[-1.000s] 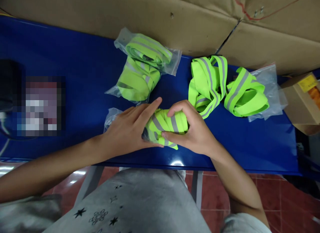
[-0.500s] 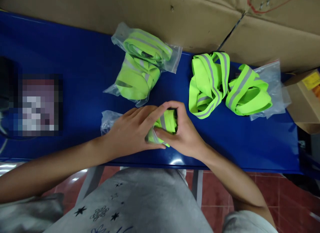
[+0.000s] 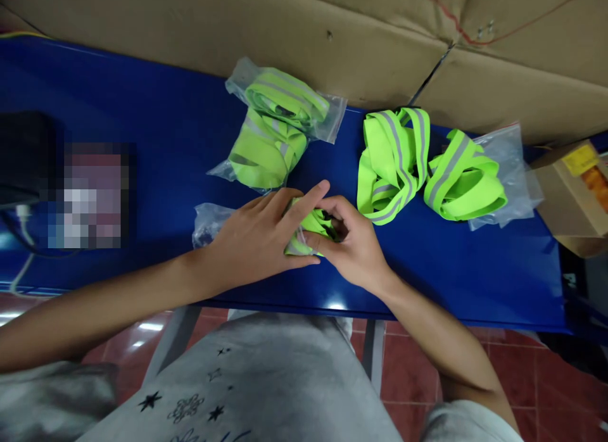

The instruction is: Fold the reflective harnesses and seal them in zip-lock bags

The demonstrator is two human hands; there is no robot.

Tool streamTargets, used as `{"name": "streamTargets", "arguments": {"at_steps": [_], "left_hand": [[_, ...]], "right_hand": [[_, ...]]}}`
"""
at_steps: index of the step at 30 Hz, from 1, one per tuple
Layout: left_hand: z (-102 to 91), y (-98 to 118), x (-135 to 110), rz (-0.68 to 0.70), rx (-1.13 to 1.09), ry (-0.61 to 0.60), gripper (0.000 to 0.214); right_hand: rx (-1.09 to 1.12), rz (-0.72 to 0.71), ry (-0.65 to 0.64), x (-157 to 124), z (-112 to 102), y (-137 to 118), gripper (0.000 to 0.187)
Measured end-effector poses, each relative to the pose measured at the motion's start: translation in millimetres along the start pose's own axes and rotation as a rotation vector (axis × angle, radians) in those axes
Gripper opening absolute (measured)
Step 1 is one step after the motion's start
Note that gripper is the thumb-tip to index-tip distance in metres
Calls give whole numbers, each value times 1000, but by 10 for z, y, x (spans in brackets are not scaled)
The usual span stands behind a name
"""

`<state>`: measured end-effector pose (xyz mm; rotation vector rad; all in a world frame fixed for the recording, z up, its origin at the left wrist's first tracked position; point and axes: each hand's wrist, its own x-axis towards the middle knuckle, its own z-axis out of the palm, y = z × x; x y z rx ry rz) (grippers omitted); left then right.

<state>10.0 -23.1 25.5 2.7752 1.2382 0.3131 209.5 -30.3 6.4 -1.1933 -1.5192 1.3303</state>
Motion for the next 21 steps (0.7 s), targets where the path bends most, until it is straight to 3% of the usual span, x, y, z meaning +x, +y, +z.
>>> {"name": "streamTargets", "arguments": {"at_steps": [6,11,14,18,21], "left_hand": [[-76,16,-70,-14,41,84,103],[-75,129,-30,-31,83,70,98],[-108,191,30,-44,100,55,93],[-108,272,55,-58,136,6,91],[-125,310,57,-84,152,-20,94]], "right_hand": [[145,8,37,27,-2,-9,36],[209,-19,-134,-47,66,4,30],[168,-21,-274,-80,26,50,47],[59,-56,-456,-92,-28,112,83],[54,-83,-512,-65,-50,89,86]]}}
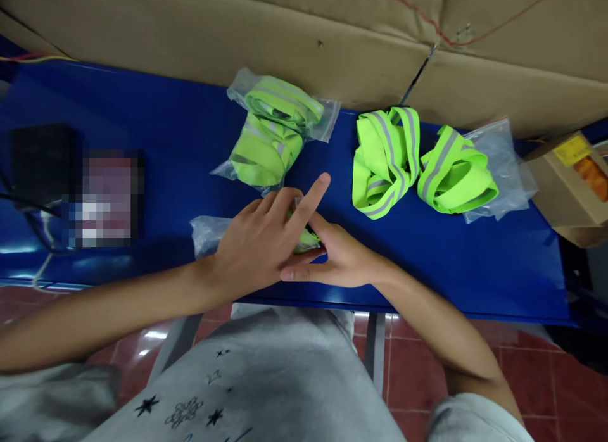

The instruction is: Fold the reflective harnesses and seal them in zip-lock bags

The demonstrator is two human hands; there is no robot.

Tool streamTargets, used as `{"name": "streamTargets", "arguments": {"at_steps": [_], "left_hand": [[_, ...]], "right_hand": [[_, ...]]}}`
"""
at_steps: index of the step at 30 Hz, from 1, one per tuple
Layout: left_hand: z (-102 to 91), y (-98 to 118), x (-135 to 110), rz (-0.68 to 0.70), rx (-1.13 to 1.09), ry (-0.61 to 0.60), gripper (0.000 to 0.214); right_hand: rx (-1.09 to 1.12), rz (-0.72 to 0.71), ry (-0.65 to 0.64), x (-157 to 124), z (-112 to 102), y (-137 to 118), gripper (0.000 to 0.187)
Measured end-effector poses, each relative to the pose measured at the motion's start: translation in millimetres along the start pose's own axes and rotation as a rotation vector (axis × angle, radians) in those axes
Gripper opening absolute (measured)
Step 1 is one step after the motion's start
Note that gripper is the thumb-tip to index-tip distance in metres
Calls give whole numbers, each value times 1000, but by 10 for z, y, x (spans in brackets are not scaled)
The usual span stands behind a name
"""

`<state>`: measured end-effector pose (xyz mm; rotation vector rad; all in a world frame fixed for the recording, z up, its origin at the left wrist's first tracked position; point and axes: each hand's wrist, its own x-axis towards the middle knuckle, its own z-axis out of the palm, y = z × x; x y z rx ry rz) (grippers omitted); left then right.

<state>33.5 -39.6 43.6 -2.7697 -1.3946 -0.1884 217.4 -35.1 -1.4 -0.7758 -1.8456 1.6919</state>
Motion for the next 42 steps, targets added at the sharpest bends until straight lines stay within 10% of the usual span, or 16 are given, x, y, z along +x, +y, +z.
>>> {"name": "streamTargets", "arguments": {"at_steps": [12,20,26,31,42], "left_hand": [[92,-247,11,-129,-223,293,88],[-41,-68,78,106,-91,34,76],[-207,-398,57,48,-726,-215,97],[138,-718,51,-53,-1399,-346,40],[367,-652,-102,-218,-1622,-196,45]], "right_hand": [[-455,-226,245,-55,-182,-382,45],[-481,-274,72,41,-90,-263,17],[-437,-254,135,6,-242,-317,17],[-386,-246,77,44,-316,-308,12],[-467,-47,256,-18,-500,-257,14]]}}
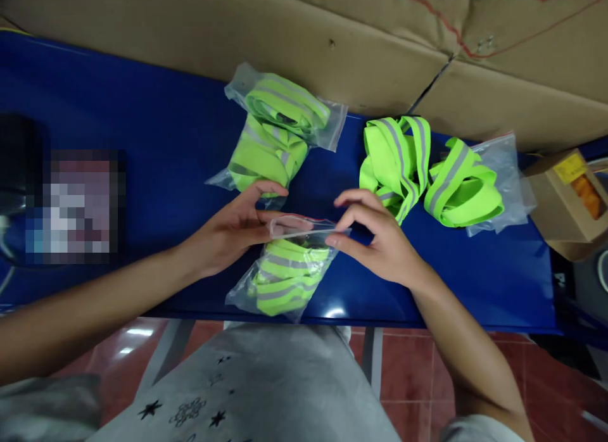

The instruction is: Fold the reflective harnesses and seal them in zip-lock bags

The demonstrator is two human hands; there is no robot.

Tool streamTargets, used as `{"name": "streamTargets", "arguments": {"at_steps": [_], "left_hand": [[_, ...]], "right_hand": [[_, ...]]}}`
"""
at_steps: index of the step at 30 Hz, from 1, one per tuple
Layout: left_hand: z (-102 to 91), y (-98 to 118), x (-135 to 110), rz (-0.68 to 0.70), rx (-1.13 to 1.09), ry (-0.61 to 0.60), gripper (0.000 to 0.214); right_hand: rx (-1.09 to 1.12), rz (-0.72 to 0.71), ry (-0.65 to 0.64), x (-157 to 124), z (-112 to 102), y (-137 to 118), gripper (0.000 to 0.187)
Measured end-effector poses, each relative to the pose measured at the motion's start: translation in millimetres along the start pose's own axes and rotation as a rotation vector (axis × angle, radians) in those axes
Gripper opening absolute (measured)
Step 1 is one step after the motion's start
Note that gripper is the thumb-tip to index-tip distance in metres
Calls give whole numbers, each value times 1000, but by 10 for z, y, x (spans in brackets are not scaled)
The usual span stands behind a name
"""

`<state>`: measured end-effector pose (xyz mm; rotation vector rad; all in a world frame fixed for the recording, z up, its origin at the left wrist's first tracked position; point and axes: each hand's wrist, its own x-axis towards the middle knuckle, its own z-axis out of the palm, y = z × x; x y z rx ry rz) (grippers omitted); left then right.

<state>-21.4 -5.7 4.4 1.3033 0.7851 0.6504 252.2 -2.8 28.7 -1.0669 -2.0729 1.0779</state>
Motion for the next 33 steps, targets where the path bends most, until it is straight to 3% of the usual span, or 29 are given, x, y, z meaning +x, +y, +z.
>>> {"name": "streamTargets", "arguments": {"at_steps": [5,8,11,15,19,23,26,30,33], "left_hand": [[89,-44,27,-64,-417,38,57],[156,-53,24,-75,-275,129,43],[165,-31,8,-70,-85,186,22],[97,7,7,-155,-246,73,31],[51,11,12,-300,-453,-75,45],[53,13,-5,-277,-400,31,54],[53,26,-27,-178,-257,136,43],[27,47,-44,-178,-111,103,21],[4,62,-38,-131,-107,72,20]], "right_hand": [[146,184,-17,-53,163,28,21],[125,140,63,-74,277,17,20],[209,33,-29,-67,238,14,13],[255,-45,-155,-58,21,35,20],[275,-66,-176,-71,-59,37,22],[229,27,-56,-94,60,28,9],[304,113,30,-114,143,19,26],[420,211,-44,-119,100,-1,38],[361,299,-148,-104,-3,-6,15]]}}
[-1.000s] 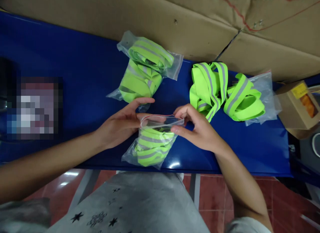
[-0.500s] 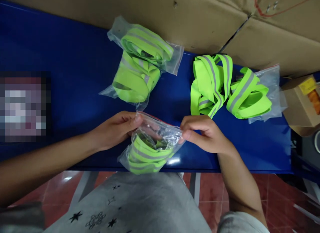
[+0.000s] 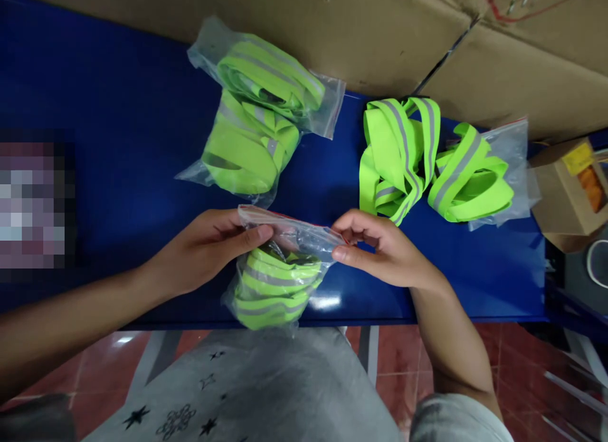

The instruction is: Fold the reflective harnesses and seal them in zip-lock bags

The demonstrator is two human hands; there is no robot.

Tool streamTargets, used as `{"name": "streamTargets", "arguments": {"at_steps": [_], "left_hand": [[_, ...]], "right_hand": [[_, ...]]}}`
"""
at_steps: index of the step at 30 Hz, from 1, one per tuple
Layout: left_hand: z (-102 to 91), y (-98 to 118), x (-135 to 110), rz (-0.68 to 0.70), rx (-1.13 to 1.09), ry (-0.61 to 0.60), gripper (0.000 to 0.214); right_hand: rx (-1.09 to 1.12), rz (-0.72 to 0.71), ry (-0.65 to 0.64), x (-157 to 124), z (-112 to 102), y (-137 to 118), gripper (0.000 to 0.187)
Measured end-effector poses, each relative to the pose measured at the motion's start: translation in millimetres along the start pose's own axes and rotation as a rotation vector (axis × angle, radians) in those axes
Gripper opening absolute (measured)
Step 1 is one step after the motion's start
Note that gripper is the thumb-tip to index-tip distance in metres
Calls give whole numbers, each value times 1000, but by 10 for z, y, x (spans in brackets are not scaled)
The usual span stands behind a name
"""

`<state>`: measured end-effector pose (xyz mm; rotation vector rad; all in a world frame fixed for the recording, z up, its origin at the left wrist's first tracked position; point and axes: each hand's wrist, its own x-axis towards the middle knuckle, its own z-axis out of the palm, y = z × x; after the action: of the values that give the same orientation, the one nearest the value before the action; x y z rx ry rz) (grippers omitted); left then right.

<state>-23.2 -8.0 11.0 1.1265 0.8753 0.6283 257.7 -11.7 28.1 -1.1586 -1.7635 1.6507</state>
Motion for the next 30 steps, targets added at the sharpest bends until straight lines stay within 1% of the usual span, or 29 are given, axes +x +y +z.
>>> {"name": "streamTargets", "arguments": {"at_steps": [1,3,5,7,9,13,18,21,22,25,30], "left_hand": [[-4,4,4,7,-5,-6,21],[-8,4,12,3,-25,-14,24],[-6,-12,16,-10,-61,1,24],[-3,-40,14,-15,-100,48,23],[0,-67,6,-19,-121,99,22],[8,-82,-17,-39,-138,134,22],[-2,-55,-25,-15,-72,124,26],[-27,-61,-9,-43,-56,112,30],[-36,-66,-2,-63,-62,111,31],[-54,-74,18,-108,-73,122,32],[-55,-46,36,-102,-49,123,34]], "right_hand": [[-18,21,-10,0,-26,-8,12],[-28,44,12,3,-55,-12,21],[-36,64,81,6,-56,-2,25],[-64,73,162,7,-45,12,26],[-94,55,213,4,-37,25,24],[-163,-41,217,-20,-46,46,17],[-205,-164,190,-37,-34,42,8],[-220,-226,127,-30,-10,3,32],[-231,-234,92,-26,-2,-12,36],[-249,-232,14,-18,19,-40,31],[-168,-297,-51,-1,47,-25,26]]}}
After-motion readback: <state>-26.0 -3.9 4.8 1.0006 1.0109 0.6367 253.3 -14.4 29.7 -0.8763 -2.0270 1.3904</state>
